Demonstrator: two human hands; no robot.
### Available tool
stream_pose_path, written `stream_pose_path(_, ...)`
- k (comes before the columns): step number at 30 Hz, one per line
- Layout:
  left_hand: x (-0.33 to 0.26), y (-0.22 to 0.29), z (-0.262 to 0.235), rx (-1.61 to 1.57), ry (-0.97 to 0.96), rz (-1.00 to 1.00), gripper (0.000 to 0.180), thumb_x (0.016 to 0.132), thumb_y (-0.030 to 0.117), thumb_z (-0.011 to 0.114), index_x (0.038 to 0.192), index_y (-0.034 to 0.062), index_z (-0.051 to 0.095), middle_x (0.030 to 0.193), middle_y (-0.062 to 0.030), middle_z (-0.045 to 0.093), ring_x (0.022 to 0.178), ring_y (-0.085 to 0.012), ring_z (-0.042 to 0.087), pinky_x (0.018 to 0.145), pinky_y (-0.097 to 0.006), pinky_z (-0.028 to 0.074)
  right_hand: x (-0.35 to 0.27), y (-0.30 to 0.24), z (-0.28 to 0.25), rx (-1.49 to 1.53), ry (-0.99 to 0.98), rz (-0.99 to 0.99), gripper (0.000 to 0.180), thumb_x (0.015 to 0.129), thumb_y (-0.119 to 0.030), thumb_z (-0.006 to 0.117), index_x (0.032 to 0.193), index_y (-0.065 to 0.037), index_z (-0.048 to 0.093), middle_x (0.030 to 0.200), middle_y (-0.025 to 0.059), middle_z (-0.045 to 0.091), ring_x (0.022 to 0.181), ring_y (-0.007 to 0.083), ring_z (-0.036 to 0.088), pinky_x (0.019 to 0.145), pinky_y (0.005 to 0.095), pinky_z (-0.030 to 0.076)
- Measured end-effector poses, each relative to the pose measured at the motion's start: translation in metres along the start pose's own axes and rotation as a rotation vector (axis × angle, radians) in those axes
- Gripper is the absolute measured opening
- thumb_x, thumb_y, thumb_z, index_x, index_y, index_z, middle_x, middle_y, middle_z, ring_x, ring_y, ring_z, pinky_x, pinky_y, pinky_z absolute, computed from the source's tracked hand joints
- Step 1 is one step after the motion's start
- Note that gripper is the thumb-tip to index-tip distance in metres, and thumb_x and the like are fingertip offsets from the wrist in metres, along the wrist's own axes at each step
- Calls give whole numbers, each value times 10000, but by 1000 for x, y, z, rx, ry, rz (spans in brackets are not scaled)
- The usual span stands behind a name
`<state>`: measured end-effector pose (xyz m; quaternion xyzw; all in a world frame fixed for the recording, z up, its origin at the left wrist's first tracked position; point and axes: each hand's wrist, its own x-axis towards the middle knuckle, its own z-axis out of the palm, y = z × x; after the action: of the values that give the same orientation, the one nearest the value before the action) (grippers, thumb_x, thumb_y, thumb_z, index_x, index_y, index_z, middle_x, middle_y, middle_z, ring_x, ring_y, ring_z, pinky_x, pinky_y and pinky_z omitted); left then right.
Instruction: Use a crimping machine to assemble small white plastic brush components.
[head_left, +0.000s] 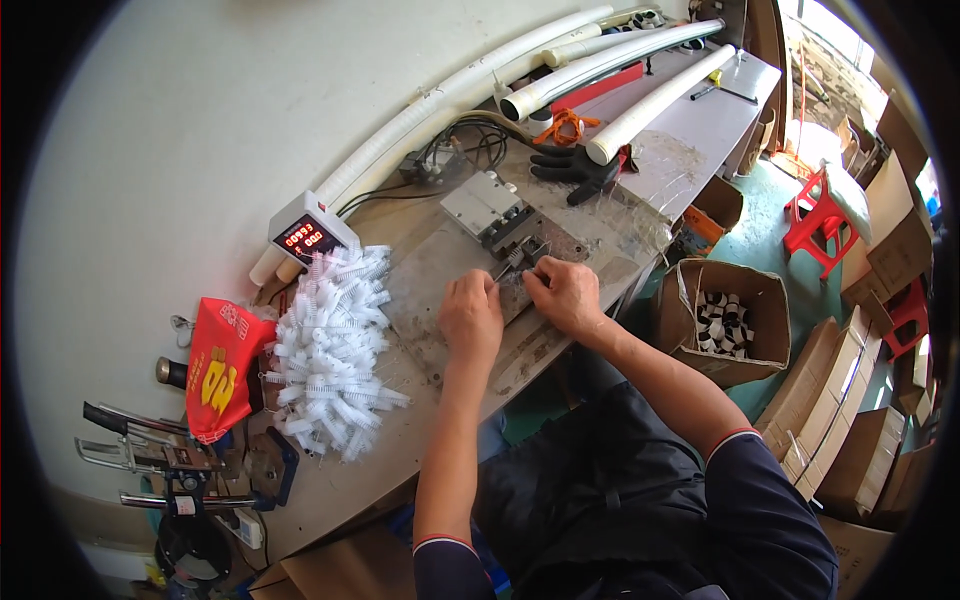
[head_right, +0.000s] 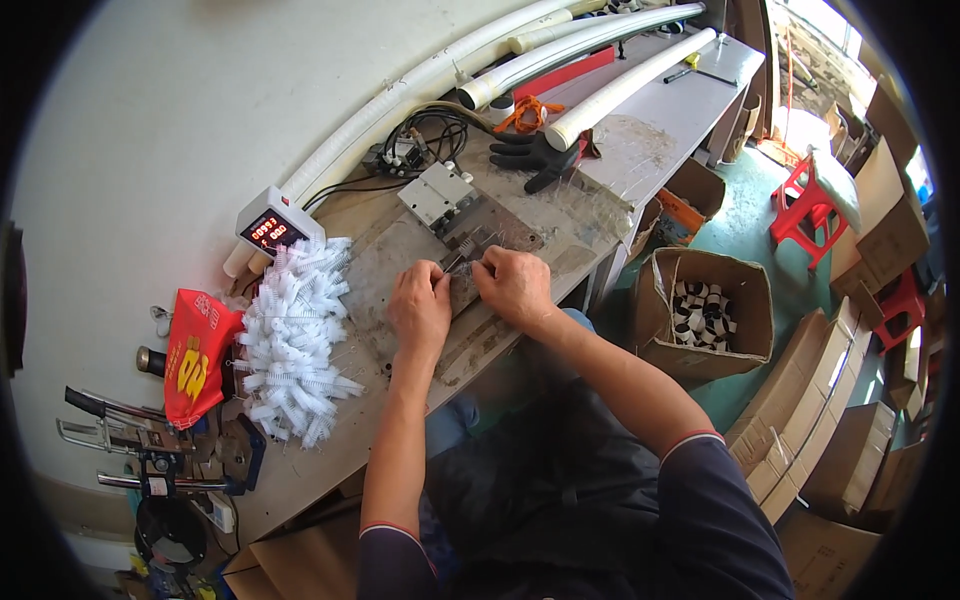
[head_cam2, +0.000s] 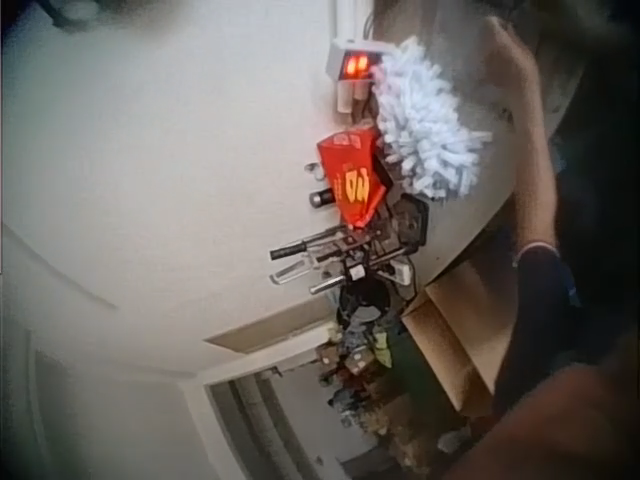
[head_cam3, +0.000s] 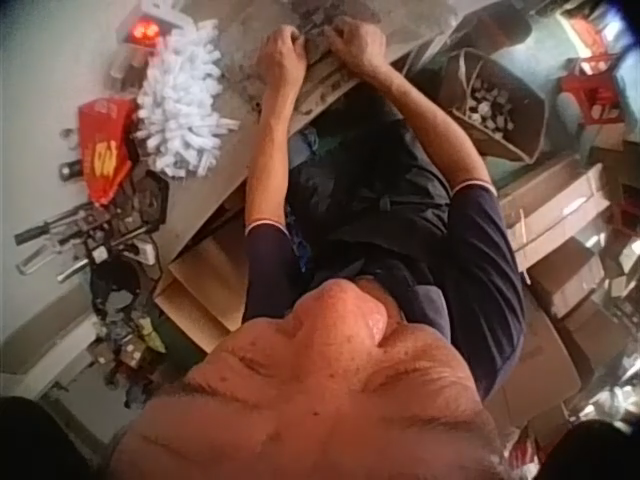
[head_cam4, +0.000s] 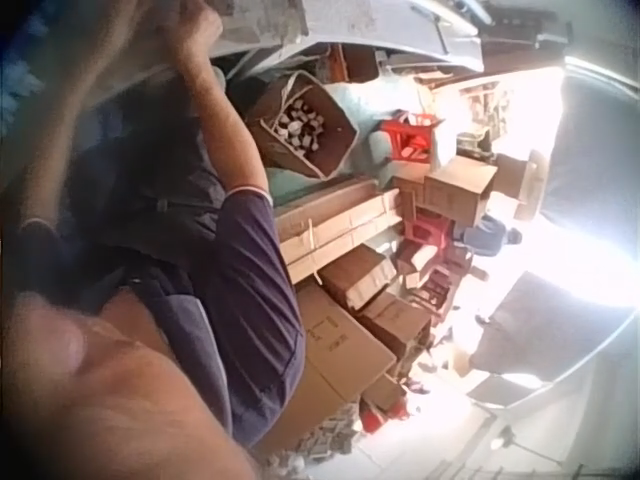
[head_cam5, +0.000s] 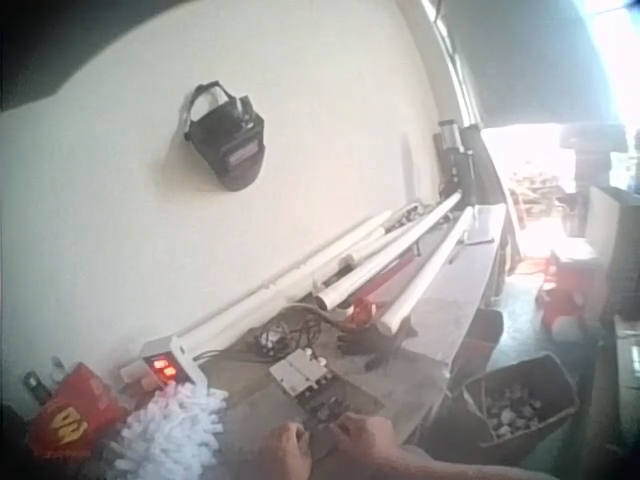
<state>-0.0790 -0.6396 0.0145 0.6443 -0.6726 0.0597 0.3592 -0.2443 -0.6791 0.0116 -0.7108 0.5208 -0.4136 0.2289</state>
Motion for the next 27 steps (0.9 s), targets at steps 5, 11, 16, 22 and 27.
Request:
stream_pose_path(5, -5, -2, -2, 1, 74, 67, 187, 853, 91, 766, 1013, 102, 670, 908, -70, 695, 888, -299, 660, 756, -433, 524, 1, 0, -3, 39, 10, 19, 258, 885, -308, 704, 804, -64, 694, 722, 159, 688, 737, 394, 687, 673, 488, 531)
stream_pose_path(11, -15, 11, -19, -273, -8, -230, 74, 944, 123, 668, 987, 70, 697, 856, -94, 704, 775, -288, 657, 711, -396, 517, 1, 3, -4, 130, 15, 44, 225, 883, -270, 711, 831, -52, 694, 776, 160, 709, 758, 381, 700, 693, 457, 541)
stream_pose_path(16, -16, 8, -30, -698, -232, -582, 199, 1032, 194, 574, 1013, 35, 691, 703, -62, 662, 584, -141, 578, 584, -313, 467, 1, 5, -4, 230, 15, 33, 185, 870, -215, 707, 929, -40, 690, 795, 153, 719, 747, 353, 711, 704, 433, 548)
stream_pose_path(22, -21, 11, -31, -609, -266, -547, 211, 1044, 211, 566, 1029, 36, 682, 689, -41, 642, 596, -119, 568, 582, -299, 455, 0, 11, 0, 328, -34, -16, 308, 842, -166, 684, 1101, 0, 668, 777, 159, 714, 730, 304, 715, 701, 397, 548)
stream_pose_path(27, -25, 16, -33, -455, -130, -366, 176, 1057, 175, 581, 1040, 36, 687, 695, 0, 622, 637, -71, 522, 599, -258, 428, -1, 17, -7, 579, -159, 21, 360, 874, -196, 707, 1142, 40, 659, 774, 110, 679, 706, 157, 616, 677, 319, 512)
